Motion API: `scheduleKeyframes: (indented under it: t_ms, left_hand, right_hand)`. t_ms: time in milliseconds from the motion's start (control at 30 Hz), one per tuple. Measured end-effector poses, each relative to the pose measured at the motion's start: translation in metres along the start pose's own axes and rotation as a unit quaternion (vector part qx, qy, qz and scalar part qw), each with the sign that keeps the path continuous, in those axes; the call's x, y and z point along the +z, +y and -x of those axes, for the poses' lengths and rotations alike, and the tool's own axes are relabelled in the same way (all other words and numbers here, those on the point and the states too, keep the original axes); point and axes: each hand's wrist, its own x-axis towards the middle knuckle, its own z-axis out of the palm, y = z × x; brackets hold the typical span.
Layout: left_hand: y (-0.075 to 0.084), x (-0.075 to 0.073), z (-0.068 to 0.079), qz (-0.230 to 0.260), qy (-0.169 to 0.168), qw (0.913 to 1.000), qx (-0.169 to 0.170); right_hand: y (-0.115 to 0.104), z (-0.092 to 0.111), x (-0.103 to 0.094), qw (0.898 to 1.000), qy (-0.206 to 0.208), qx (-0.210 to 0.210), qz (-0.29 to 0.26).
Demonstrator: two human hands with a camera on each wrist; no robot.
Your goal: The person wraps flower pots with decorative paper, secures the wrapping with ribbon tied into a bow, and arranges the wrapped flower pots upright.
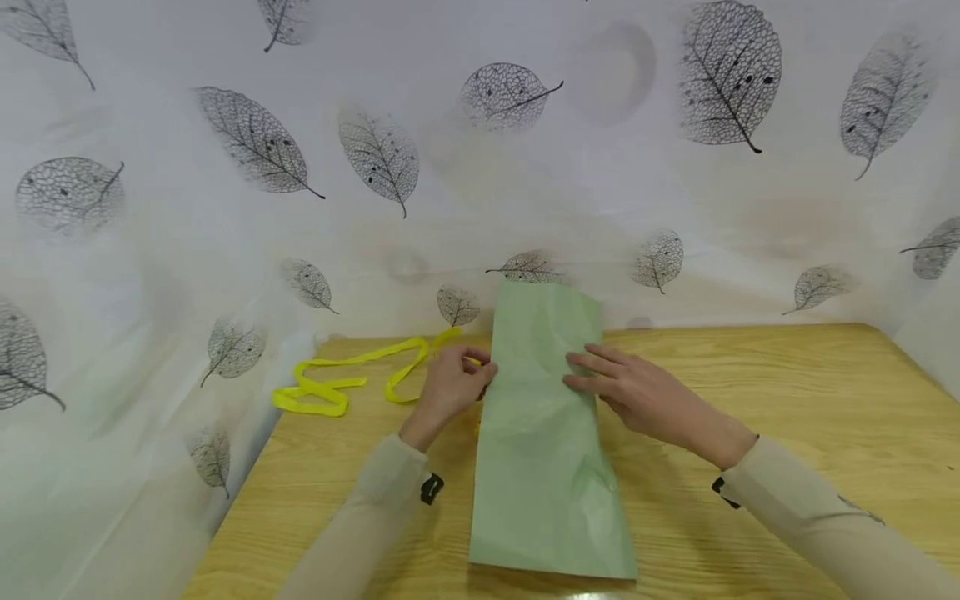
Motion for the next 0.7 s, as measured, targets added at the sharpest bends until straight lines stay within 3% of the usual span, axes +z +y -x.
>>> scheduleKeyframes:
  t_ms: [167,300,367,467,533,600,700]
  left_hand:
    - [0.003,-0.009,0.007,-0.05,-0.004,0.9984,0.025]
    - [0.025,-0.022,0.021,-0.079,0.011,0.9954,0.054]
    - [0.038,-0.023,0.032,-0.075,0.002,0.9928,0.093]
    - [0.055,-0.014,0.053,-0.084,-0.067,0.9843,0.14]
    - [0.062,-0.002,0.065,-0.095,-0.133,0.9732,0.162]
    - [0.065,0.012,0.074,-0.117,-0.19,0.9609,0.163]
    - [0.061,0.03,0.082,-0.166,-0.219,0.9462,0.17]
  right_hand:
    - [0.003,-0.003,0.006,0.999,-0.036,0.003,0.007]
    - [0.004,-0.004,0.007,0.999,-0.039,0.009,-0.001]
    - [0.004,-0.004,0.007,0.999,-0.037,0.011,-0.01]
    - [0.003,-0.004,0.007,0.999,-0.035,0.016,-0.021]
    - [0.002,-0.004,0.007,0.999,-0.033,0.021,-0.025]
    - [0.001,-0.004,0.007,0.999,-0.032,0.025,-0.025]
    - [0.0,-0.005,0.007,0.999,-0.034,0.027,-0.027]
